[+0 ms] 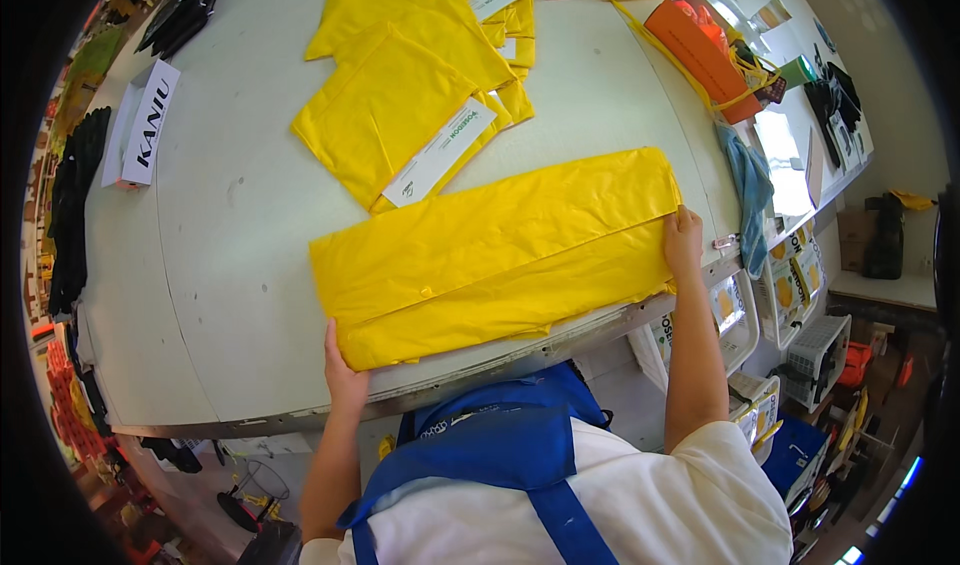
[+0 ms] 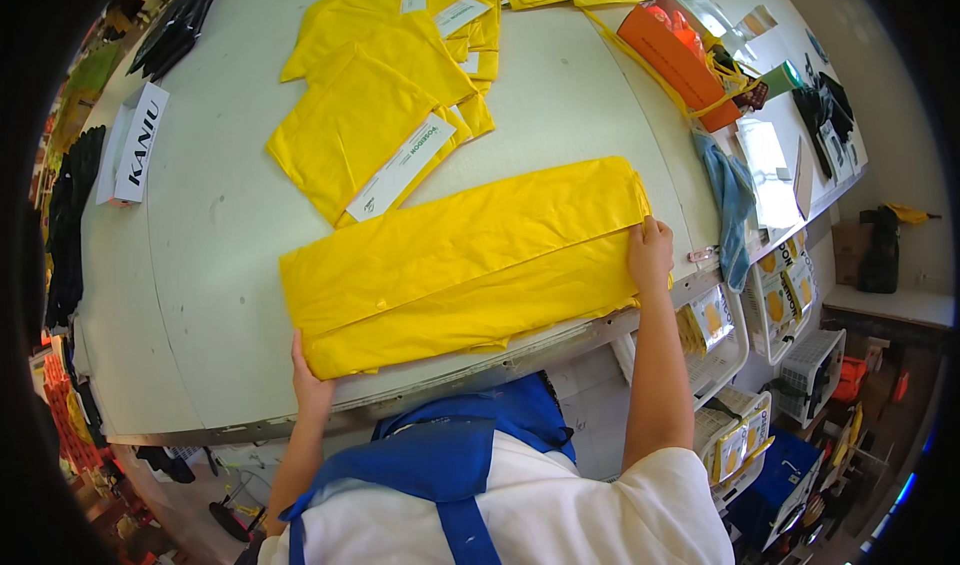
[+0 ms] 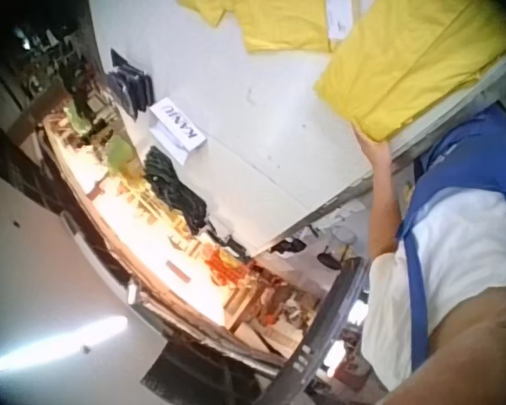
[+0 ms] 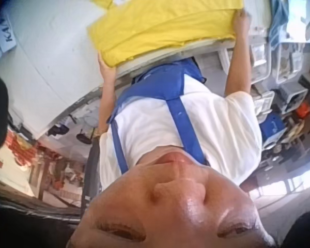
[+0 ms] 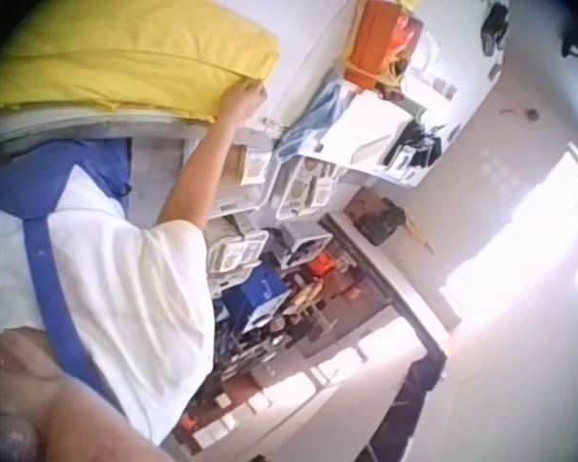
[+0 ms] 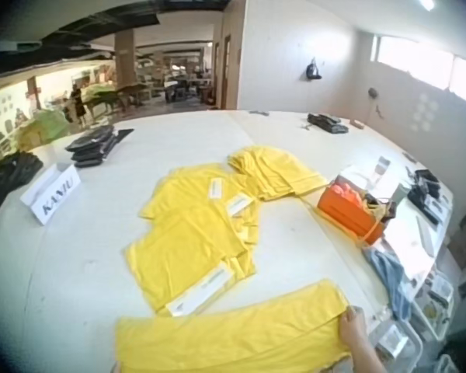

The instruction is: The person folds a yellow raincoat on a table, aligns the sleeves, folds the body, and secures it with a small clip. The folded coat is placed on a stack of similar items.

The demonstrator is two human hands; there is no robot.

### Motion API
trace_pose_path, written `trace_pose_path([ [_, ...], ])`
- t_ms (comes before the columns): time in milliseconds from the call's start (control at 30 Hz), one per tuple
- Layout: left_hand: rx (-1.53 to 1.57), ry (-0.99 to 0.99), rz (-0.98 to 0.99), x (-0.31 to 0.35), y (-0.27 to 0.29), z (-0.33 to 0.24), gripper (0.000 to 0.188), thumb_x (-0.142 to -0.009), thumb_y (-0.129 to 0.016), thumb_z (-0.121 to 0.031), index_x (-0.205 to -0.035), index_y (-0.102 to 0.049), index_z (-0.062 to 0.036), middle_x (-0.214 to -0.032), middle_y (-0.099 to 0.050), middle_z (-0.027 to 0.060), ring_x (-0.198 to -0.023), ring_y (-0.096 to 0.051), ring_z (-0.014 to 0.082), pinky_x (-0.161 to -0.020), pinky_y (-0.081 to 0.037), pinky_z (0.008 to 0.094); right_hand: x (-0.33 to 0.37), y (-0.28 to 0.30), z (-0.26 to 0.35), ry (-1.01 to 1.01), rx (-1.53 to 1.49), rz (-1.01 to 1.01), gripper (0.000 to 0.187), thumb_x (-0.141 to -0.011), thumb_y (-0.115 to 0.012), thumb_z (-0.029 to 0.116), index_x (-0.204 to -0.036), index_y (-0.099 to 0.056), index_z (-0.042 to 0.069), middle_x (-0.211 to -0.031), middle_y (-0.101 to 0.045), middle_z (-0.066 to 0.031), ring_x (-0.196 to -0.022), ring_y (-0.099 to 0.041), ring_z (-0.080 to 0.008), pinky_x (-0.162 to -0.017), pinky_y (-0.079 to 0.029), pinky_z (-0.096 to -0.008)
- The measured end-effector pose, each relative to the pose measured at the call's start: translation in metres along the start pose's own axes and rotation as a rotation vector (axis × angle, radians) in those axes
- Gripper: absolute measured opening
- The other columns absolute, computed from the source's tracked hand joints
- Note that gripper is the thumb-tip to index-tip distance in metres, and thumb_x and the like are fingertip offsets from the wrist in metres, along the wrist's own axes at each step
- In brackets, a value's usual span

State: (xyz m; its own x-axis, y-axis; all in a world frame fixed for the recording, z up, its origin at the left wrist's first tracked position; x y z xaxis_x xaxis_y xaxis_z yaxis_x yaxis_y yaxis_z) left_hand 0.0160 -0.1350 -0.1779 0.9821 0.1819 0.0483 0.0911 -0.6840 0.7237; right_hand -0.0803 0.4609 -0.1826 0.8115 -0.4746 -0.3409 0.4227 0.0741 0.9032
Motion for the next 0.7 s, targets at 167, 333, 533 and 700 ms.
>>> trace_pose_path([
  [167, -0.24, -0.23, 0.059, 0.015, 0.01, 0.019, 0.069, -0.069, -0.066, 0.0, -0.134, -0.046, -0.0113, -0.131, -0.039, 0.0217, -0.119, -0.04, 0.0387, -0.101, -0.034, 0.0429, -0.003, -0.005, 0.002, -0.268, -0.652, 0.419, 0.024, -0.093, -0.051, 0.023, -0.096, -0.056, -0.001, -0.076, -0.057, -0.0119, -0.072, -0.05, -0.0191, -0.067, -0.042, -0.0319],
  [333, -0.347, -0.338, 0.121, 0.011, 0.05, -0.038, 0.065, -0.075, -0.065, -0.019, -0.137, -0.044, -0.0144, -0.143, -0.025, 0.024, -0.131, -0.025, 0.0423, -0.107, -0.021, 0.0519, -0.005, -0.01, 0.022, -0.229, -0.577, 0.521, 0.023, -0.093, -0.052, 0.021, -0.097, -0.057, -0.001, -0.078, -0.058, -0.0117, -0.072, -0.05, -0.0192, -0.068, -0.042, -0.0319],
  [533, -0.704, -0.362, 0.189, -0.021, -0.012, -0.029, 0.074, -0.078, -0.064, -0.04, -0.142, -0.035, -0.0176, -0.154, -0.005, 0.0221, -0.14, -0.004, 0.0433, -0.11, -0.003, 0.0578, -0.003, -0.002, 0.046, -0.14, -0.664, 0.617, 0.022, -0.091, -0.051, 0.015, -0.105, -0.058, -0.001, -0.098, -0.061, -0.0168, -0.09, -0.057, -0.0291, -0.083, -0.045, -0.0348],
  [700, -0.777, -0.317, 0.228, -0.022, 0.01, -0.001, 0.077, -0.079, -0.063, -0.04, -0.144, -0.031, -0.0152, -0.153, -0.008, 0.0225, -0.141, -0.004, 0.0432, -0.11, -0.002, 0.0586, 0.025, -0.017, 0.075, 0.092, -0.643, 0.549, 0.033, -0.083, -0.053, 0.006, -0.116, -0.051, -0.001, -0.115, -0.053, -0.0217, -0.109, -0.049, -0.0398, -0.095, -0.04, -0.0396],
])
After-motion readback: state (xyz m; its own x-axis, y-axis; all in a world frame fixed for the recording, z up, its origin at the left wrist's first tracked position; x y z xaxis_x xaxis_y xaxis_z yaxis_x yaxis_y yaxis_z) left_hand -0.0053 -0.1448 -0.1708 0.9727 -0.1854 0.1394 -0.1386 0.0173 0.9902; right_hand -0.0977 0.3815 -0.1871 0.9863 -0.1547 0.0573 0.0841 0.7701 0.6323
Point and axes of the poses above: each hand's wrist, its own x-axis away from the middle knuckle, its own y-axis out of the back of the hand, z = x × y, the point moved 6 cm from there along -x, towards the middle knuckle
